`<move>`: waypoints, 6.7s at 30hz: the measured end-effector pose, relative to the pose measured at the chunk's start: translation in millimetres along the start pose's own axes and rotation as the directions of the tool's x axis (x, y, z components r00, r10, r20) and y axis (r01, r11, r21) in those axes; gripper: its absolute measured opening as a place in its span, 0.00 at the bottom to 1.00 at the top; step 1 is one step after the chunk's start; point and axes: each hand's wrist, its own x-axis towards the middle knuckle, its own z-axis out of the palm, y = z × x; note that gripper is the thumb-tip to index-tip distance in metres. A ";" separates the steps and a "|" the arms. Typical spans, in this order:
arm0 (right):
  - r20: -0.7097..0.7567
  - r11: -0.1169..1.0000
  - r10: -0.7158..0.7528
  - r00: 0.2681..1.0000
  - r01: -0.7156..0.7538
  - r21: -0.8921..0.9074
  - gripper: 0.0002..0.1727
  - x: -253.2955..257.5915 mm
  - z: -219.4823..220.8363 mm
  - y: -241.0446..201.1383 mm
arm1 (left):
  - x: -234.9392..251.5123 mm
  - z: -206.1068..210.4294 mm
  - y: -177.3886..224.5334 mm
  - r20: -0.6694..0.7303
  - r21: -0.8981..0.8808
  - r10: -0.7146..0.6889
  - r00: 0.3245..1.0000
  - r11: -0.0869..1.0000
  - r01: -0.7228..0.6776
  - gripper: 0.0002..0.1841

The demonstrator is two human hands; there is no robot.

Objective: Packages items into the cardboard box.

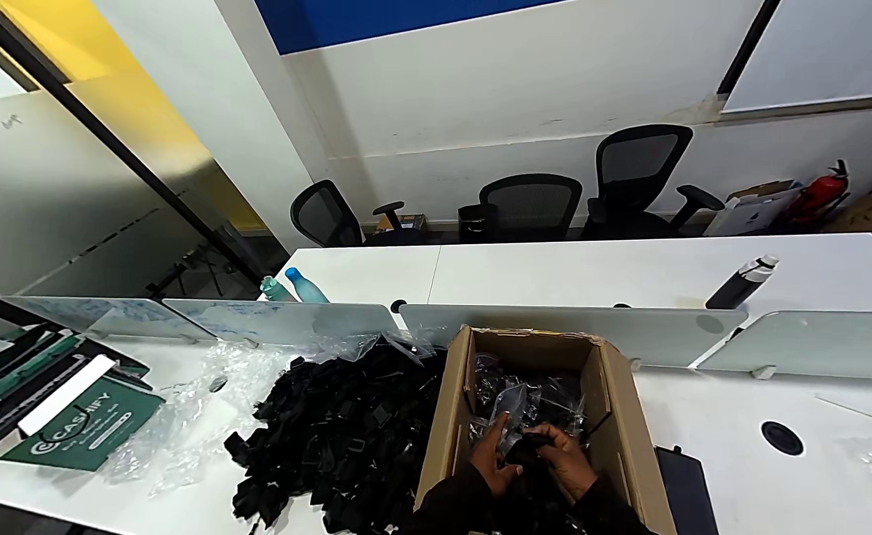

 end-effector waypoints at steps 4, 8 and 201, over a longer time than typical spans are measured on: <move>0.035 0.999 -0.043 0.998 0.044 -0.006 0.20 -4.6 6.1 -5.3 | 1.8 -1.6 0.3 -0.061 -0.020 -0.069 0.996 0.998 0.068 0.51; 0.204 0.949 -0.186 0.961 0.230 -0.217 0.34 -7.2 6.4 -3.4 | 3.3 -3.6 -1.7 -0.165 -0.074 -0.117 0.979 0.992 0.106 0.47; -0.286 0.230 -0.019 0.958 -0.274 -0.934 0.32 -44.4 60.5 2.5 | -16.4 -10.5 -0.4 -0.089 -0.008 -0.012 0.996 1.000 0.011 0.15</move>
